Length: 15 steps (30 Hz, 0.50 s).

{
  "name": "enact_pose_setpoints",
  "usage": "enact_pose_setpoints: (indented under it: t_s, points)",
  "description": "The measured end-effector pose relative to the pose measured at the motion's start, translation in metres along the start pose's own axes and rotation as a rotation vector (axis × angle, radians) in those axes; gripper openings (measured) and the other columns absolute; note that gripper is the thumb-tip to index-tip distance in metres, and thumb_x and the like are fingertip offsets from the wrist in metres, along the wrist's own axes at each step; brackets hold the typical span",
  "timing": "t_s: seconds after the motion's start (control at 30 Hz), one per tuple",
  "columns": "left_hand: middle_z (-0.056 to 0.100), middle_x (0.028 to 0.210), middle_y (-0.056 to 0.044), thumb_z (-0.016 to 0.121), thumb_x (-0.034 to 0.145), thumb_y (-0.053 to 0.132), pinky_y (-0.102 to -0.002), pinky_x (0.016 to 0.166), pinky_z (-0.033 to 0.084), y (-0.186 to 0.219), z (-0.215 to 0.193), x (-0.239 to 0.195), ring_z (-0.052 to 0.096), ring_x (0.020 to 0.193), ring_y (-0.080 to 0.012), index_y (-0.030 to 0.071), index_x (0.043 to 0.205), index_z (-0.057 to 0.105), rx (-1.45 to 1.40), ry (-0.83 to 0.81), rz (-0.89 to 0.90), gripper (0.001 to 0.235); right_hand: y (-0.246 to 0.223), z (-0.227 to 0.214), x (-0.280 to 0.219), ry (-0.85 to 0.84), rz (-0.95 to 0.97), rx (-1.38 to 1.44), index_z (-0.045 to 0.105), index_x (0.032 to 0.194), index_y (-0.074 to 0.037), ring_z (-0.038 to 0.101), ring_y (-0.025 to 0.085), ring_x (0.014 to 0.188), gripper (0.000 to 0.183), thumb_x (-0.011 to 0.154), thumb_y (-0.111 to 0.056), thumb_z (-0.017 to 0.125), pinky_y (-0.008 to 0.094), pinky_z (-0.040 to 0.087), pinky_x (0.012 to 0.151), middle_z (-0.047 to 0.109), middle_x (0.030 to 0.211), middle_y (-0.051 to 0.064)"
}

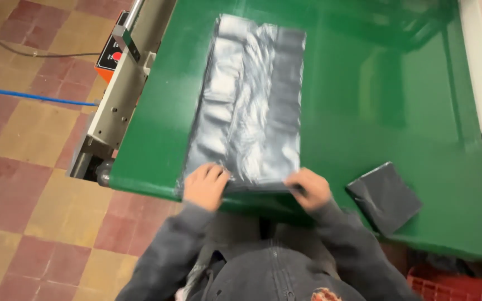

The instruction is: Fold flat black plastic bags into squares and place them into a collection crate.

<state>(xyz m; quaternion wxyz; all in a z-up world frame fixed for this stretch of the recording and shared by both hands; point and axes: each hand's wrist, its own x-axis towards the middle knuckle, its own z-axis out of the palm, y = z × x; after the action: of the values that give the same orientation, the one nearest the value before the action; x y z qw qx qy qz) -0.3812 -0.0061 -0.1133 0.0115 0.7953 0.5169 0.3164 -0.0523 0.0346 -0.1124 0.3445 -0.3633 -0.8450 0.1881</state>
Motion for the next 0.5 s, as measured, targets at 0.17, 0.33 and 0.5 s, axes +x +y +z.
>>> enact_pose_setpoints:
  t_s: [0.17, 0.33, 0.5]
  points:
    - [0.069, 0.101, -0.002, 0.076, 0.072, 0.014, -0.040, 0.076, 0.052, -0.036, -0.026, -0.028, 0.065, 0.098, -0.0276, 0.017, 0.102, 0.071, -0.178, -0.459, -0.179, 0.031, 0.032, -0.066, -0.074, -0.209, 0.336, 0.476, 0.072, 0.098, -0.004, 0.070, 0.019, 0.084, 0.019, 0.082, 0.004, 0.077, 0.032, 0.055, 0.075, 0.073, 0.090, 0.006]
    - [0.064, 0.074, -0.013, 0.073, 0.091, 0.020, -0.034, 0.062, 0.050, -0.044, -0.015, 0.072, 0.061, 0.066, -0.0203, 0.003, 0.107, 0.067, -0.772, -0.310, -0.367, 0.023, 0.099, -0.096, -0.033, 0.106, 0.676, 0.504, 0.066, 0.105, -0.004, 0.059, 0.009, 0.064, 0.021, 0.085, 0.000, 0.074, 0.025, 0.048, 0.056, 0.066, 0.087, 0.001]
    - [0.070, 0.091, -0.018, 0.065, 0.098, 0.024, -0.040, 0.075, 0.052, -0.115, 0.110, 0.189, 0.064, 0.082, -0.0300, 0.001, 0.122, 0.061, -0.730, 0.008, -0.314, 0.033, 0.204, -0.086, 0.088, 0.199, 0.671, 0.358, 0.065, 0.106, -0.004, 0.057, 0.008, 0.064, 0.021, 0.090, -0.012, 0.077, 0.026, 0.047, 0.055, 0.066, 0.082, 0.000]
